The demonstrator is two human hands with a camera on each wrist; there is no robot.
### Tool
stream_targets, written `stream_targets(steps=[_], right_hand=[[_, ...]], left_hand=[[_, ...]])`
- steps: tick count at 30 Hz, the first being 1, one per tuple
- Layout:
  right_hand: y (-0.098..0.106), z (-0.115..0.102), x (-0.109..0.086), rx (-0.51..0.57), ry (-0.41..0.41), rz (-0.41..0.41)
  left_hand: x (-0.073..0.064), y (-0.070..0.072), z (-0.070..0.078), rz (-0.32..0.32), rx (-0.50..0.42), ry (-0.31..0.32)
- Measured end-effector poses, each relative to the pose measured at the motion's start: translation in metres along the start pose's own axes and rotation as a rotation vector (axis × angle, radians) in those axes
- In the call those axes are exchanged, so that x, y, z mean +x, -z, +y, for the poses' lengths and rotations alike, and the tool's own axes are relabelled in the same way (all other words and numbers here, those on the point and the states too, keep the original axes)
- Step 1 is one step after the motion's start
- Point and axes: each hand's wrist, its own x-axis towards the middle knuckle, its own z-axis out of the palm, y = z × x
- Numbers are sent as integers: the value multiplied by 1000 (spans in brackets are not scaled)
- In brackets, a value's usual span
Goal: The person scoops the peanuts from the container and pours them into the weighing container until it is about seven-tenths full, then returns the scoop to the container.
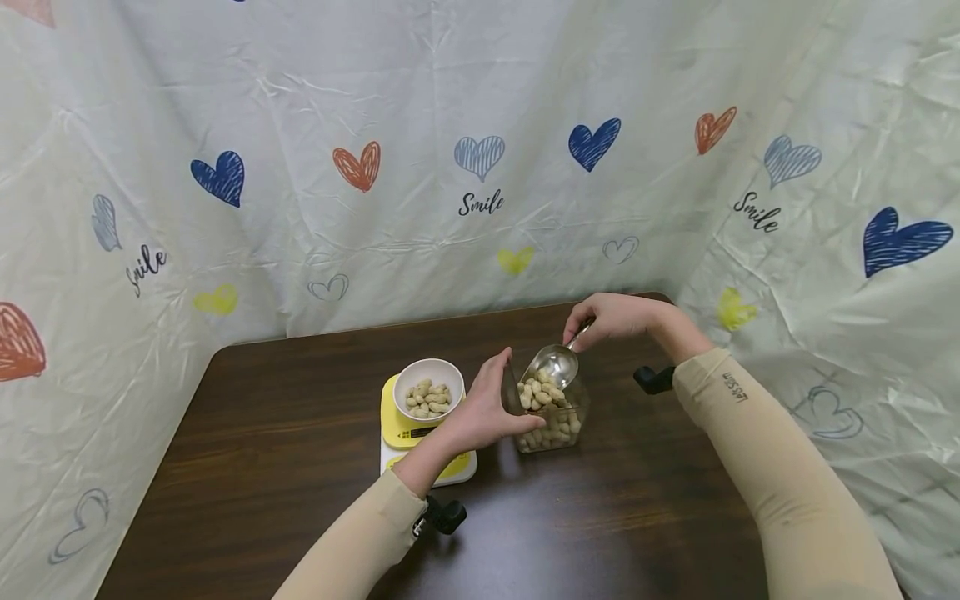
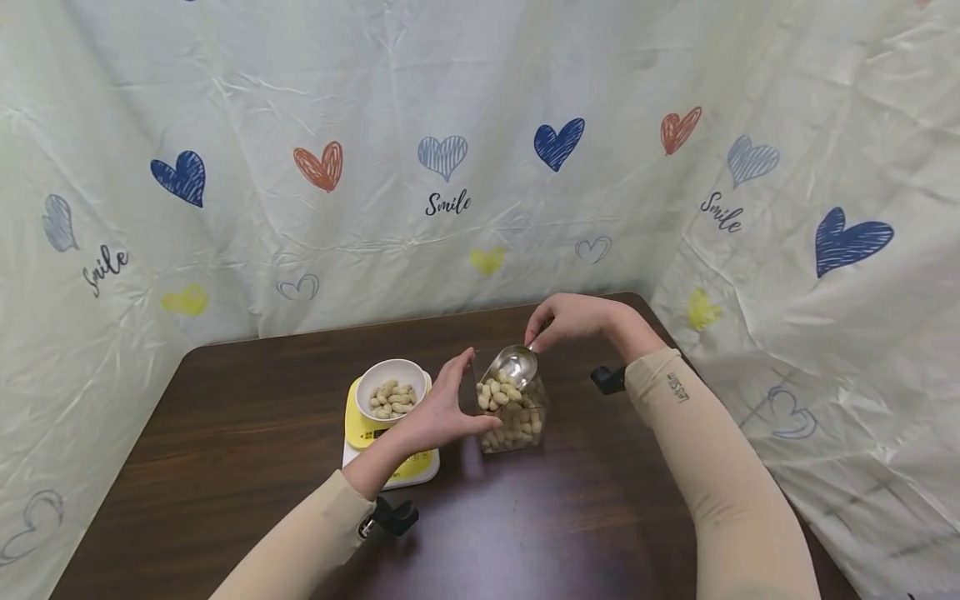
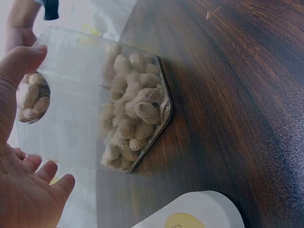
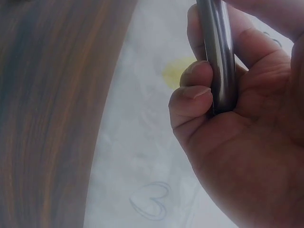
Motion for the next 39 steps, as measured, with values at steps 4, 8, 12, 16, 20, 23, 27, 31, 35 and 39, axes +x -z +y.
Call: stream_targets(steps=[4, 8, 12, 16, 20, 23, 27, 31, 35, 39], right_hand=[[2, -1, -2, 11, -17, 5], [3, -2, -5, 27, -31, 13], [5, -3, -7, 40, -30, 14], [8, -4, -10, 33, -19, 10], [11, -4, -13, 35, -20, 8], [12, -3, -15, 42, -27, 8], [13, -1, -17, 52, -35, 13], [12, 2, -19, 66, -31, 23], [10, 4, -21, 75, -14, 30], [8, 7, -23, 74, -8, 43]], left_hand=[[0, 0, 0, 3, 5, -6], [2, -1, -1, 13, 5, -17], [2, -2, -1, 19, 4, -21], [2, -2, -1, 18, 5, -25], [1, -1, -1, 12, 4, -22], [1, 0, -1, 6, 2, -17], [2, -1, -3, 8, 4, -18], [2, -2, -3, 10, 4, -15], [1, -2, -1, 11, -1, -14], [1, -2, -1, 9, 5, -13]])
